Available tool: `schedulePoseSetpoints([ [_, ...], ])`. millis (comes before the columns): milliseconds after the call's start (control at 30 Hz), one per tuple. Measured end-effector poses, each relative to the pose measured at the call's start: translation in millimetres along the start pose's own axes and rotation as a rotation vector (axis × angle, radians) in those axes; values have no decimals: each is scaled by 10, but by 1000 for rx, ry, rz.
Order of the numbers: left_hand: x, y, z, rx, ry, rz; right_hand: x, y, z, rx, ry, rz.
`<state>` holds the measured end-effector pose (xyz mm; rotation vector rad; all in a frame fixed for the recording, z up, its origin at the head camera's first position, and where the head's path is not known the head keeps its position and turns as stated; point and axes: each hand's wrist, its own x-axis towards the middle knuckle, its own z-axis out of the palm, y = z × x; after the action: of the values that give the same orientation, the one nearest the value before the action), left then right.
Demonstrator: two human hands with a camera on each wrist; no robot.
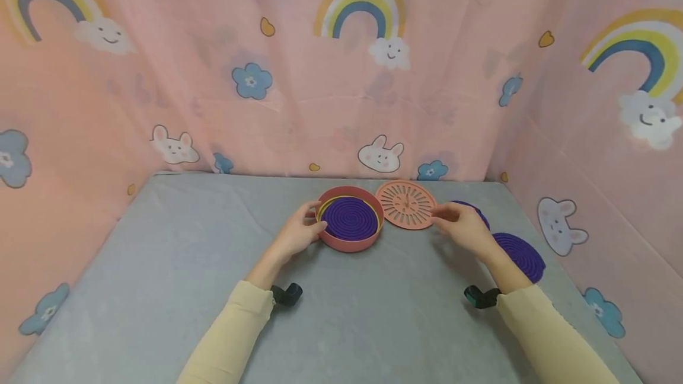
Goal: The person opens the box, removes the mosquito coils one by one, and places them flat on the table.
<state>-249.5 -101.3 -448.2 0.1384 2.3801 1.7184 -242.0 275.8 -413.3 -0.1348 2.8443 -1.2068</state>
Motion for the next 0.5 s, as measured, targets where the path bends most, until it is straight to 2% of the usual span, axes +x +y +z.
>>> schedulePoseSetpoints([
  [233,8,-1,9,0,8,3,161,-231,258,46,-25,-35],
  [500,-2,16,-2,9,4,6,328,-512,480,91,-3,-152],
])
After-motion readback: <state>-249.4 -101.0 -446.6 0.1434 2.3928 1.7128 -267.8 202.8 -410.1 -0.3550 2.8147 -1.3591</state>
